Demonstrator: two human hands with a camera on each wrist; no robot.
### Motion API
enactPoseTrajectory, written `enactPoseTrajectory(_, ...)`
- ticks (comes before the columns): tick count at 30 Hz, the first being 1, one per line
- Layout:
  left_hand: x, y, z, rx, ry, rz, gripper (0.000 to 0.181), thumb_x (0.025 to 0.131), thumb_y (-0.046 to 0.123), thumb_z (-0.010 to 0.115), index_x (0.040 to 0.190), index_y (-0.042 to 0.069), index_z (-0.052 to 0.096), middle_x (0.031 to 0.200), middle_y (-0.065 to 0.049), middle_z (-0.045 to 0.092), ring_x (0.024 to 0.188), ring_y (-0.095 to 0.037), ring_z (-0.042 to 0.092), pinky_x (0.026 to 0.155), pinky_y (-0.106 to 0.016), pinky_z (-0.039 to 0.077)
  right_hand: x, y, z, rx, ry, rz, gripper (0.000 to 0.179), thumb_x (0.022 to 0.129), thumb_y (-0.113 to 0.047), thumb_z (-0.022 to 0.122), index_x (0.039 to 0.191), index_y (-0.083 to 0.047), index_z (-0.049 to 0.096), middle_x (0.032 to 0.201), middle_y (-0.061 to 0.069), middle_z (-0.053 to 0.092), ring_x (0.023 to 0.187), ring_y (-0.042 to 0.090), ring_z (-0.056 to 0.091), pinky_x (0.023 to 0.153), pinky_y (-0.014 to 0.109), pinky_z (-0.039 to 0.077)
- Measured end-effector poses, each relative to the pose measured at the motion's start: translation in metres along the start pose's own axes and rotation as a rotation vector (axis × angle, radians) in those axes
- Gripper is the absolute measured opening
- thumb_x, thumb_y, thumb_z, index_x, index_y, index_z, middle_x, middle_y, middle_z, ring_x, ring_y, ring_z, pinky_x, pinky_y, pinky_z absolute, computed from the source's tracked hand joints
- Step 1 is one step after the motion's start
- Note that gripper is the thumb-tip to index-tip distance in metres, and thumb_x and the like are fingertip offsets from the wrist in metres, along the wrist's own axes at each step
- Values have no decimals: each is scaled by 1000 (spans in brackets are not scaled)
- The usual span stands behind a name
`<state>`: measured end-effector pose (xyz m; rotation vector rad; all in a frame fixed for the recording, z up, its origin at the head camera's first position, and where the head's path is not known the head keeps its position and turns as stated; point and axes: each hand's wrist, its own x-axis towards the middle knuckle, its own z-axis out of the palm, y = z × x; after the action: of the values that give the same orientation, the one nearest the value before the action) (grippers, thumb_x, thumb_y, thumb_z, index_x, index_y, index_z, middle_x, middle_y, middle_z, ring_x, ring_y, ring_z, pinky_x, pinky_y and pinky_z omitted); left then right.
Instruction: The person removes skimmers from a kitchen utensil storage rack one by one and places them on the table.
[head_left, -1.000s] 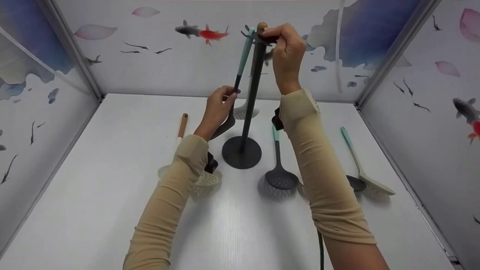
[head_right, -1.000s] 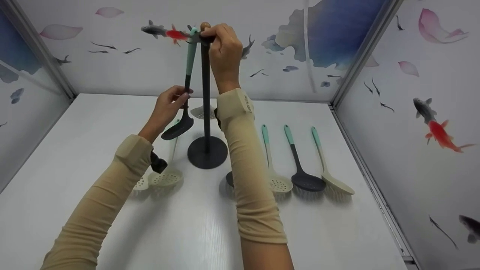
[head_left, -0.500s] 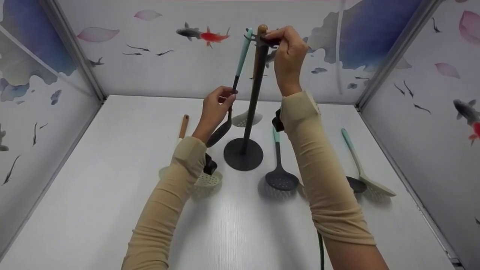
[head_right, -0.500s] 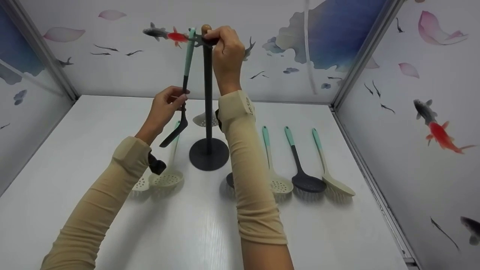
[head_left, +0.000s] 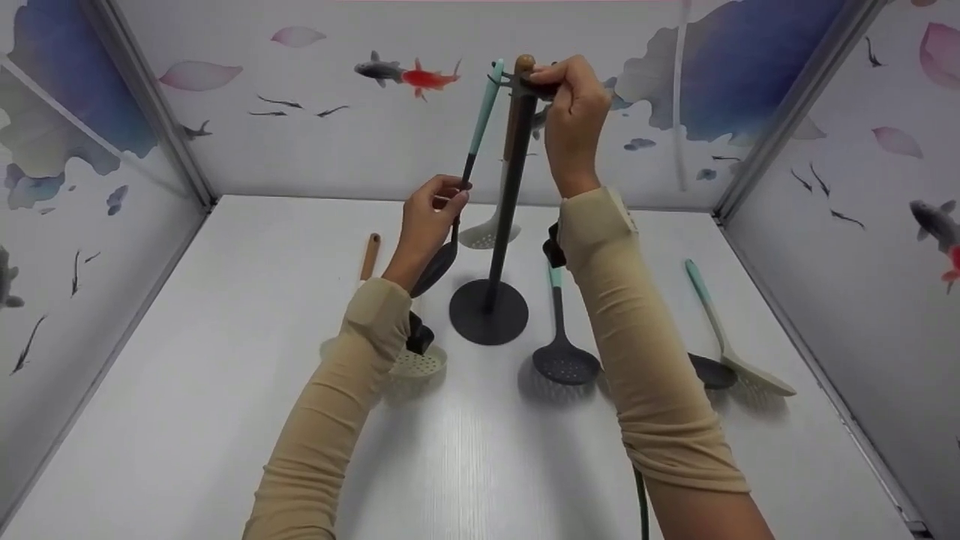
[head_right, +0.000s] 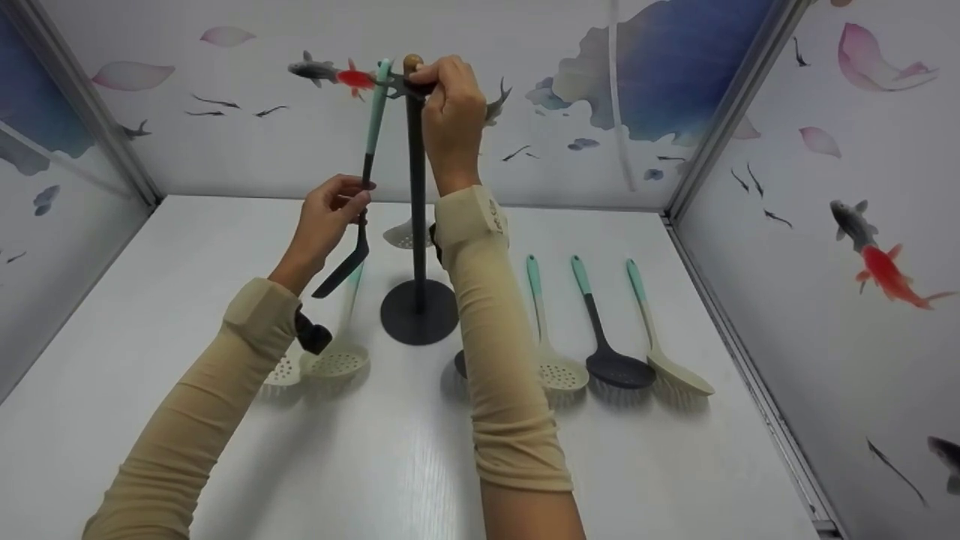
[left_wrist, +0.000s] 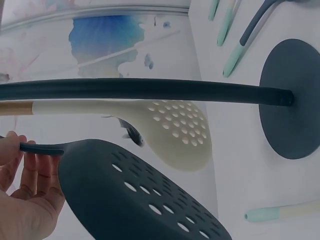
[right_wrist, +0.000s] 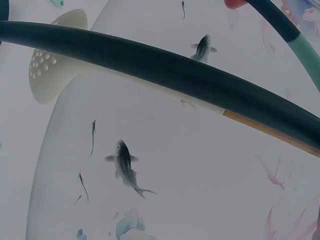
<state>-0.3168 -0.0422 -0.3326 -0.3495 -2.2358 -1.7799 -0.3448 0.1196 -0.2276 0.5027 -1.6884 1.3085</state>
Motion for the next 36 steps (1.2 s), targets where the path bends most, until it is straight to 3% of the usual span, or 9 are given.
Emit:
enactPoseTrajectory(6, 0, 0, -2, -84, 45, -22, 24, 93, 17, 55, 114, 6, 61, 102, -9, 60, 88, -16, 57, 72, -24, 51, 1, 10, 1, -11, -1, 2, 33, 93, 9, 32, 79, 5, 62, 85, 15, 61, 86, 19, 62, 81, 21, 51)
enactPoseTrajectory(11, -4, -9, -15, -103, 93, -78, 24, 94, 18, 54, 115, 8, 59, 102, -7, 58, 93, -21, 57, 77, -27, 52, -3, 6, 1, 3, 1, 13, 32, 93, 9, 33, 80, 6, 62, 84, 15, 61, 85, 20, 62, 80, 21, 51)
enactPoseTrajectory(21, -13, -36, -53, -70, 209, -178, 25, 94, 21, 54, 115, 9, 58, 103, -6, 56, 87, -15, 54, 77, -28, 51, -4, -15, -1, 33, 12, 24, 31, 92, 10, 34, 79, 7, 62, 83, 13, 60, 81, 16, 60, 78, 21, 51)
enactPoseTrajectory(29, -20, -60, -87, -21, 299, -229, 27, 92, 23, 56, 115, 7, 56, 97, 0, 53, 87, -14, 51, 77, -27, 48, -1, 3, 2, 27, 32, 16, 31, 92, 10, 35, 79, 6, 62, 84, 14, 61, 81, 17, 61, 79, 22, 52)
enactPoseTrajectory(36, -31, -81, -118, 50, 408, -279, 27, 91, 22, 57, 114, 8, 57, 89, 4, 51, 80, -11, 48, 69, -22, 41, 2, 13, 4, 34, 15, 11, 31, 93, 9, 36, 78, 3, 63, 83, 12, 61, 77, 11, 60, 76, 21, 51)
